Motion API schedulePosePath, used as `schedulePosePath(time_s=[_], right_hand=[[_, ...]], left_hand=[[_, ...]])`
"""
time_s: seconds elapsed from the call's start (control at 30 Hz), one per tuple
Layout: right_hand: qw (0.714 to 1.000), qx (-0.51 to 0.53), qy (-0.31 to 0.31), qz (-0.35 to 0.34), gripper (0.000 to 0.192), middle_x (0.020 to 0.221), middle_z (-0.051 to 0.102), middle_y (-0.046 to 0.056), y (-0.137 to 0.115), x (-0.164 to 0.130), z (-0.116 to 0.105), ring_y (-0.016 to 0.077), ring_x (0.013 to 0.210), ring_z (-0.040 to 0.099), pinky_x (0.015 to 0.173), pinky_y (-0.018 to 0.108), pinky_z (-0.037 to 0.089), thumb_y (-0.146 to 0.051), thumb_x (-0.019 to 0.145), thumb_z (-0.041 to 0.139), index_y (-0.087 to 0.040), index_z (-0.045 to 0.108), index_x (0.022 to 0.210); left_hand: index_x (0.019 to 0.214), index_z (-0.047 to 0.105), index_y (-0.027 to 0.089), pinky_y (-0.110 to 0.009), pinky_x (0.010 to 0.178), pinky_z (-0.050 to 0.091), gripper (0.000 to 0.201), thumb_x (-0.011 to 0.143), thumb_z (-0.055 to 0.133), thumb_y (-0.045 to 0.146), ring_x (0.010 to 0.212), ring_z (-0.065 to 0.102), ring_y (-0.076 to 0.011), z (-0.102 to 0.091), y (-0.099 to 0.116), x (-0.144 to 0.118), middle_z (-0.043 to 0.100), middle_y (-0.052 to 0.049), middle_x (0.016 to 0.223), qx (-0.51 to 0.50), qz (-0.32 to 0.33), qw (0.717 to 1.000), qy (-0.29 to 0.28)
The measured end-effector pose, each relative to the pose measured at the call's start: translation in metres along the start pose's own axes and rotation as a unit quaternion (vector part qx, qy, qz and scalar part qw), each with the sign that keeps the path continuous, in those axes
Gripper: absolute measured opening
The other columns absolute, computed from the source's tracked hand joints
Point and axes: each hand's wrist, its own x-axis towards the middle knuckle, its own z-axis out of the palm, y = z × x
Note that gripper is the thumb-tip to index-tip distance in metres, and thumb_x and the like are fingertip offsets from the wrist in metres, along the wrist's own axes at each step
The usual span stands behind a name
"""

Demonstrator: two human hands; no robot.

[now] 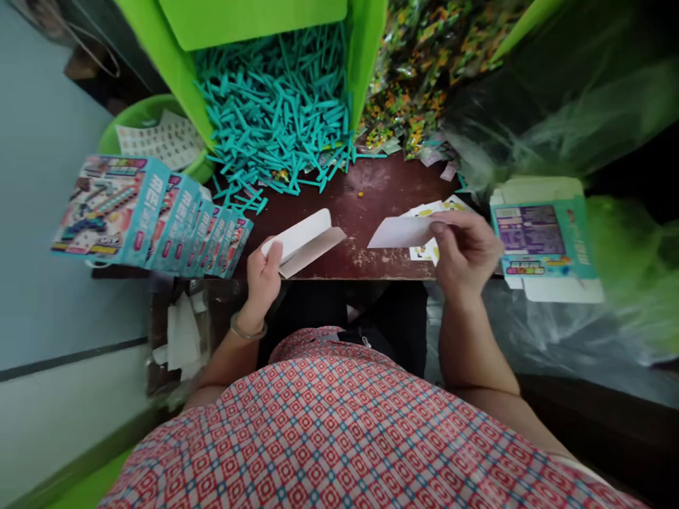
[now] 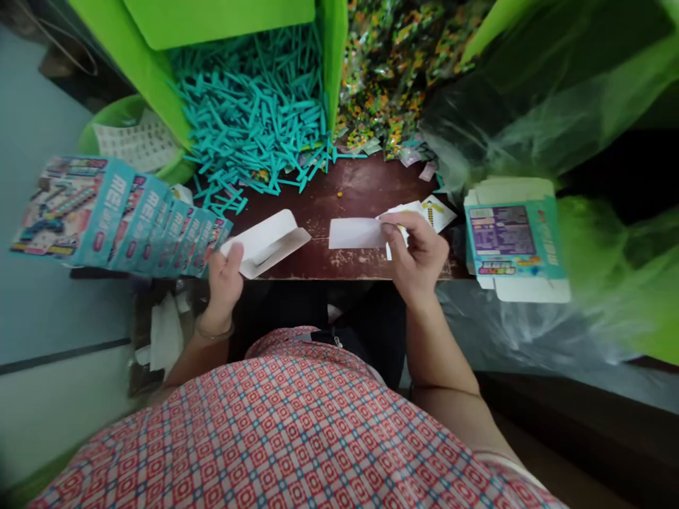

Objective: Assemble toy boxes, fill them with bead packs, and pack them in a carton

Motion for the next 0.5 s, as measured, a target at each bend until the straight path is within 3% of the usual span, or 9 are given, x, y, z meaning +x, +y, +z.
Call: schedulePosePath(time_s=[0.07, 0.13, 0.23, 0.27, 0.33, 0.4, 0.43, 0.5], right_hand=[[0.988, -0.006, -0.074, -0.133, 0.018, 0.103, 0.075, 0.002, -0.034, 0.011, 0.017, 0.0203, 0.1, 0.07, 0.094, 0.042, 0.056, -0.038, 0.105, 0.059, -0.03, 0.074, 0.113], [0.948, -0.02, -0.194, -0.253, 0.022, 0.11, 0.077, 0.002, -0.059, 0.009, 0.044, 0.021, 0.107, 0.068, 0.101, 0.045, 0.053, -0.032, 0.107, 0.054, -0.031, 0.073, 0.12], [0.874, -0.041, -0.369, -0.312, 0.027, 0.125, 0.075, 0.003, -0.06, 0.001, 0.089, 0.0234, 0.122, 0.064, 0.112, 0.052, 0.046, -0.038, 0.108, 0.054, -0.031, 0.072, 0.126], [0.866, -0.049, -0.398, -0.298, 0.029, 0.128, 0.074, 0.002, -0.047, 0.002, 0.099, 0.0243, 0.126, 0.062, 0.116, 0.054, 0.043, -0.043, 0.107, 0.054, -0.032, 0.073, 0.126], [0.891, -0.082, -0.382, -0.231, 0.034, 0.13, 0.073, 0.003, -0.003, 0.02, 0.106, 0.0258, 0.13, 0.061, 0.12, 0.056, 0.04, -0.049, 0.108, 0.05, -0.033, 0.073, 0.128], [0.94, -0.155, -0.283, -0.109, 0.042, 0.133, 0.071, 0.008, 0.058, 0.055, 0.093, 0.0279, 0.132, 0.06, 0.12, 0.056, 0.04, -0.046, 0.11, 0.04, -0.027, 0.072, 0.131], [0.949, -0.206, -0.238, -0.034, 0.046, 0.137, 0.068, 0.012, 0.091, 0.076, 0.082, 0.0302, 0.134, 0.058, 0.118, 0.056, 0.041, -0.047, 0.11, 0.039, -0.023, 0.07, 0.134], [0.919, -0.329, -0.17, 0.137, 0.055, 0.141, 0.064, 0.023, 0.149, 0.112, 0.061, 0.0373, 0.137, 0.055, 0.117, 0.062, 0.04, -0.05, 0.108, 0.042, -0.012, 0.066, 0.138]], left_hand=[[0.087, 0.073, 0.016, -0.03, 0.065, 0.052, 0.063, 0.097, 0.05, 0.074, 0.069, 0.062, -0.019, 0.004, -0.001, 0.0, 0.067, -0.004, 0.071, -0.011, -0.006, 1.0, -0.008], [0.089, 0.073, 0.016, -0.03, 0.066, 0.053, 0.062, 0.097, 0.051, 0.074, 0.07, 0.062, -0.019, 0.005, 0.0, 0.0, 0.067, -0.004, 0.072, -0.02, -0.007, 1.0, -0.012], [0.09, 0.074, 0.016, -0.03, 0.07, 0.055, 0.061, 0.096, 0.053, 0.073, 0.071, 0.065, -0.0192, 0.002, 0.002, 0.002, 0.071, -0.004, 0.076, -0.024, -0.009, 1.0, 0.007], [0.092, 0.075, 0.016, -0.03, 0.071, 0.056, 0.061, 0.096, 0.054, 0.072, 0.073, 0.066, -0.0196, -0.001, 0.002, 0.002, 0.073, -0.005, 0.078, -0.024, -0.01, 0.999, 0.023], [0.095, 0.077, 0.017, -0.031, 0.073, 0.059, 0.057, 0.097, 0.055, 0.07, 0.077, 0.07, -0.0213, -0.008, 0.0, 0.0, 0.076, -0.006, 0.083, -0.026, -0.007, 0.998, 0.058], [0.1, 0.079, 0.018, -0.032, 0.078, 0.061, 0.052, 0.099, 0.055, 0.065, 0.085, 0.073, -0.0233, -0.014, -0.004, -0.003, 0.079, -0.008, 0.09, -0.03, 0.003, 0.997, 0.07], [0.103, 0.08, 0.018, -0.033, 0.081, 0.061, 0.051, 0.101, 0.054, 0.062, 0.089, 0.075, -0.0241, -0.016, -0.006, -0.005, 0.08, -0.009, 0.094, -0.03, 0.01, 0.998, 0.063], [0.108, 0.08, 0.017, -0.033, 0.085, 0.061, 0.05, 0.103, 0.052, 0.058, 0.096, 0.076, -0.025, -0.017, -0.011, -0.007, 0.081, -0.011, 0.102, -0.021, 0.022, 0.999, 0.033]])
